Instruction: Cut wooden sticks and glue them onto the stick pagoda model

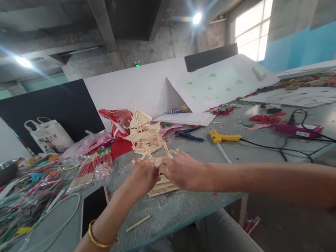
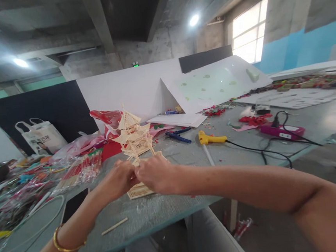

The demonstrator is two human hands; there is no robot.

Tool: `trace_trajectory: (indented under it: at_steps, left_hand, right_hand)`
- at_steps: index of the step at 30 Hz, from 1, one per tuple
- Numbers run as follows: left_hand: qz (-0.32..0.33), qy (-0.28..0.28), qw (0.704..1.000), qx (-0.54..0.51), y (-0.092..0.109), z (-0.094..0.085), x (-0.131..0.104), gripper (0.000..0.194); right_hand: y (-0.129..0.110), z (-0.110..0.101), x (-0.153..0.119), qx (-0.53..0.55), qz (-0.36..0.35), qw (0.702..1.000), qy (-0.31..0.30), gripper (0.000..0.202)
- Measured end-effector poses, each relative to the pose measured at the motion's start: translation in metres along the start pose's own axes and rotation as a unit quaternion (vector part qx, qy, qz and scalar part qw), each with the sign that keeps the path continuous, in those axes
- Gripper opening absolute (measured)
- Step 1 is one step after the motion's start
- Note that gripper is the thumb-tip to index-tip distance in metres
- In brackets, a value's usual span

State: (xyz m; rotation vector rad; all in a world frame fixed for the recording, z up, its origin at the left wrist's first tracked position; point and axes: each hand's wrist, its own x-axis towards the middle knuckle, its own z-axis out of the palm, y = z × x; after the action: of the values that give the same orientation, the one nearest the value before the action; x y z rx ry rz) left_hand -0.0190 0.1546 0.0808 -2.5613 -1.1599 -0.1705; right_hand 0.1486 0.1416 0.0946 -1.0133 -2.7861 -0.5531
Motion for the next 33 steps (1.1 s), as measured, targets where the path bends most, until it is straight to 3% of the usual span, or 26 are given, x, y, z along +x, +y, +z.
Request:
trace_trajectory:
  at_steps: [5,9,19,33]
  left_hand:
    - [0.023,-0.021,0.999,-0.012,0.002,-0.009,0.003,0.022]
    - [0.038,-0.034,0.999,-0.008,0.003,-0.014,0.008,0.019]
    - [0.047,-0.066,0.997,-0.019,-0.005,-0.021,0.013,0.017]
    - [0.049,-0.091,0.991,-0.083,-0.016,-0.012,0.019,0.014]
  right_hand:
    - [0.023,-0.016,-0.024,0.048,0.058,0.995,0.070,0.023]
    - [0.032,-0.017,-0.043,0.076,0.069,0.991,0.082,0.022]
    - [0.041,0.004,-0.058,0.121,0.079,0.988,0.047,0.022]
    - [0.044,0.006,-0.058,0.122,0.086,0.989,0.018,0.021]
